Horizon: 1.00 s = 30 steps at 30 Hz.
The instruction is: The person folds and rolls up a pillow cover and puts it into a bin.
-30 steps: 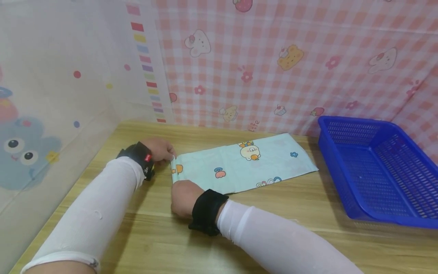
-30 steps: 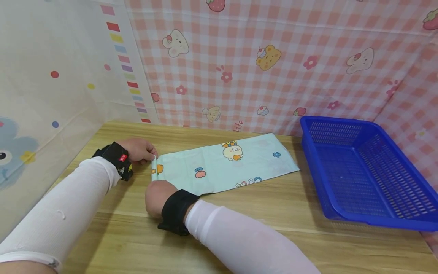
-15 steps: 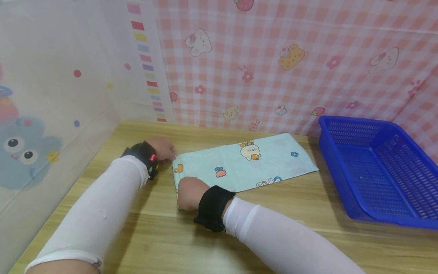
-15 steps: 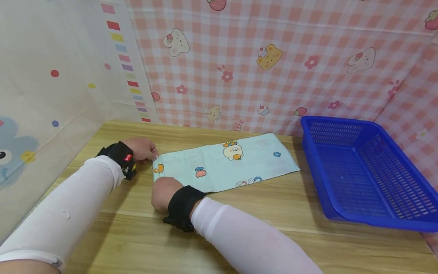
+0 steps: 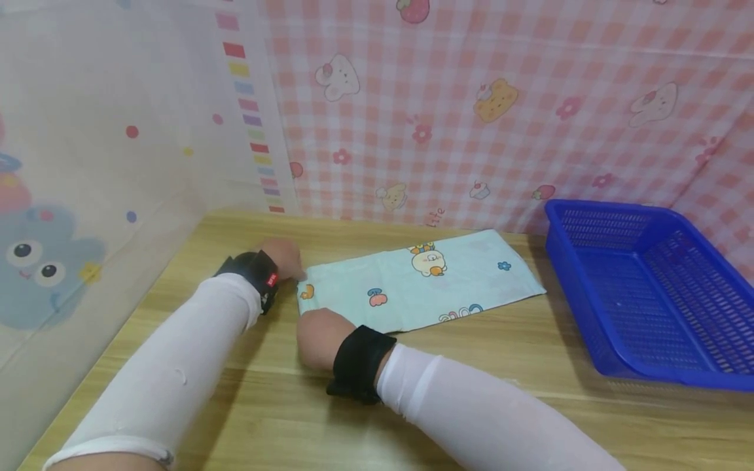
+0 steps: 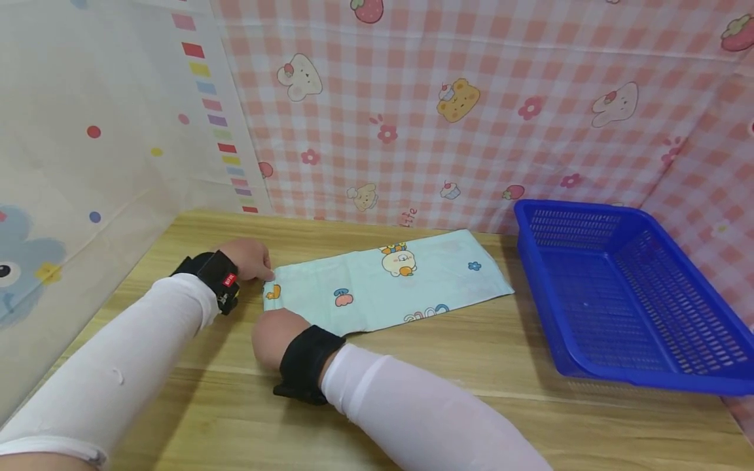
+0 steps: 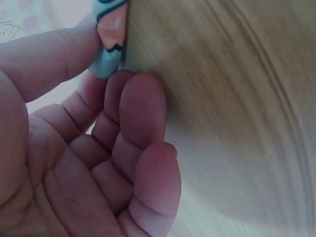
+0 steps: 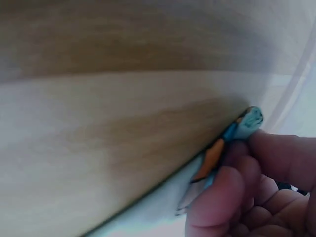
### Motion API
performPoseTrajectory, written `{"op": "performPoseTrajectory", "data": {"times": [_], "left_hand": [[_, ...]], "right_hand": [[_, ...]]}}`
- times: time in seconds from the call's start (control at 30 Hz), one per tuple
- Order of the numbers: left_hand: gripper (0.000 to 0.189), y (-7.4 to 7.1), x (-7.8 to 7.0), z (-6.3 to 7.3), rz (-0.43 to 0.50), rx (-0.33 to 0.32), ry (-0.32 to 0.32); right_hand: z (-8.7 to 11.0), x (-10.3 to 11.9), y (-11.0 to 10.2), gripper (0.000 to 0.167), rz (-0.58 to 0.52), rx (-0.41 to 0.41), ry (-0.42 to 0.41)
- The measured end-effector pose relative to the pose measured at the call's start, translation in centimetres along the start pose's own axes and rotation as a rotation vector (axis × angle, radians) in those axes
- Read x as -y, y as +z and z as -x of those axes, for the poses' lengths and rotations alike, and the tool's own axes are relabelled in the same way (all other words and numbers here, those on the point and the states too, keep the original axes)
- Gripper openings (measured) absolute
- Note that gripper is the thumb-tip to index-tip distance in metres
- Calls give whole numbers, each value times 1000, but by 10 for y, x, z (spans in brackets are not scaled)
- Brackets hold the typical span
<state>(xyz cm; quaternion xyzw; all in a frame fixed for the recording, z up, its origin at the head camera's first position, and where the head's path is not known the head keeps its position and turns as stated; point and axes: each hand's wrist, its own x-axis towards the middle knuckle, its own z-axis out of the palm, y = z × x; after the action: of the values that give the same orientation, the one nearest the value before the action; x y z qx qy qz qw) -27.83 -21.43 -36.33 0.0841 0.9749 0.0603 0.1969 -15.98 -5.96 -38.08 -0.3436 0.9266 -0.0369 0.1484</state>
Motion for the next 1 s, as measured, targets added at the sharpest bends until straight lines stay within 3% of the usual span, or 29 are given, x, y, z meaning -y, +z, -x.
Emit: {"op": "performPoseTrajectory", "data": {"times": [0.13, 0.23, 0.4, 0.53, 0.67, 0.9, 1.0], "left_hand": [[30, 1, -2, -1, -7, -7, -10], [19, 3, 0, -3, 26, -8, 21], [3, 11, 8, -11, 188, 13, 85], [9, 14, 17, -14, 306, 49, 123], [12, 13, 20, -11, 394, 101, 112], [21, 7, 26, -9, 416, 162, 157], [20, 6, 29, -10, 440, 195, 148]], "right_hand": [[1, 7, 1, 17, 5, 13, 12], [0, 11, 1, 21, -33, 18, 48], [-2, 9, 3, 17, -10, -4, 41], [-3, 5, 4, 15, -16, 1, 29], [-3, 3, 4, 16, -61, 29, 45], [-3, -4, 1, 10, -137, 84, 71], [-3, -9, 0, 8, -196, 110, 88]]}}
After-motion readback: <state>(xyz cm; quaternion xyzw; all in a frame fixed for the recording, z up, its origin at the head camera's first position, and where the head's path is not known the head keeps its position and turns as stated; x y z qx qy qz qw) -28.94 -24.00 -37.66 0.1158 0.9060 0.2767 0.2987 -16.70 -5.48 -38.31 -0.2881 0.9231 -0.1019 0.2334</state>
